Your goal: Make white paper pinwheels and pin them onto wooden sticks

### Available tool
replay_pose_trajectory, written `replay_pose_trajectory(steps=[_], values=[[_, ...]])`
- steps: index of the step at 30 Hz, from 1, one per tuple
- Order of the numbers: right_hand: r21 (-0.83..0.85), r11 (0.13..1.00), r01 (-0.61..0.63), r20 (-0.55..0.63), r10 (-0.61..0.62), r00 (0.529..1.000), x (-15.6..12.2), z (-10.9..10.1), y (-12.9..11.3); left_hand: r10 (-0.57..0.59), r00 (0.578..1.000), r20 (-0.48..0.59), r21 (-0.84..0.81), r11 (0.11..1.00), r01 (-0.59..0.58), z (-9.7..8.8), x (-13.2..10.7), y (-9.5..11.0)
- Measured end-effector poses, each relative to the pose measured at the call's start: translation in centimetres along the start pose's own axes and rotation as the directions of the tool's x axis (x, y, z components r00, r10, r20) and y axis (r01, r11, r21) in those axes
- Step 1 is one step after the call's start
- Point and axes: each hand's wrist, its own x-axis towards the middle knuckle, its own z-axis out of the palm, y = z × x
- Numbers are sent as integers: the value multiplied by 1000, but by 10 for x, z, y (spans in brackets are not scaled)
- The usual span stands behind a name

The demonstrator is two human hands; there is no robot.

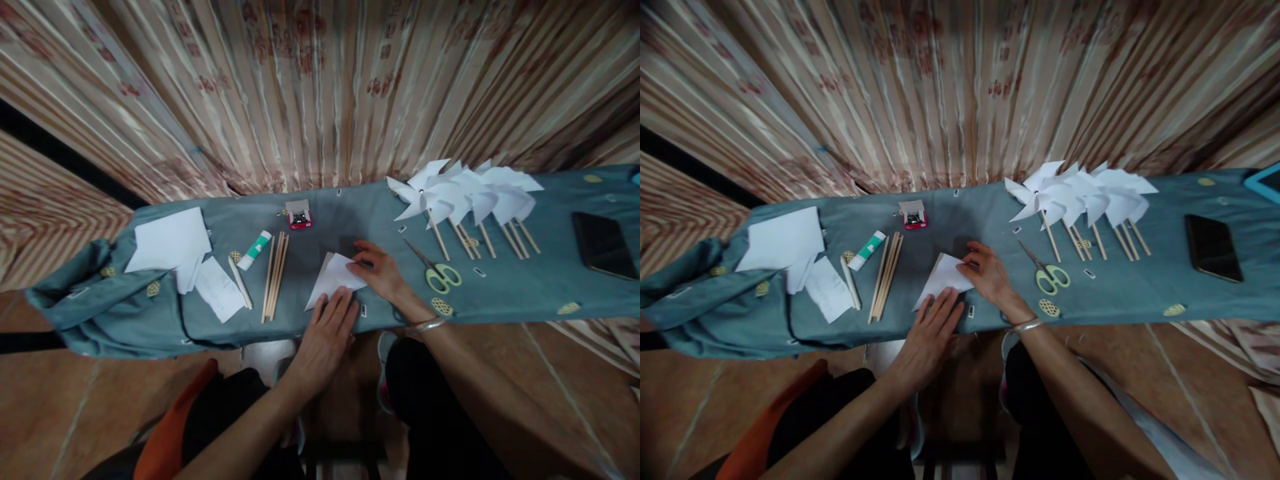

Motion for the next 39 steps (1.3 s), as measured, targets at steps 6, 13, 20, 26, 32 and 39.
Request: replay_pose_trajectory(steps=[6, 13, 20, 26, 32, 39], values=[[-87, 995, 45, -36, -48, 998, 2, 10, 3, -90, 988, 122, 25, 996, 88, 2, -3, 1], [-134, 989, 65, -62, -74, 995, 4, 13, -1, -106, 985, 136, 27, 994, 103, 6, -5, -1], [-149, 986, 80, -84, -93, 992, 5, 16, -1, -120, 978, 169, 7, 993, 120, 5, -3, -2], [-209, 974, 86, -87, -107, 990, 4, 16, -3, -130, 971, 201, 8, 991, 131, 2, -2, -2], [-283, 948, 144, -57, -167, 984, 3, 11, -7, -127, 970, 206, 30, 992, 123, 0, -1, -1], [-295, 944, 147, -52, -169, 984, -1, 4, -5, -114, 974, 198, 37, 993, 108, 5, -4, -2]])
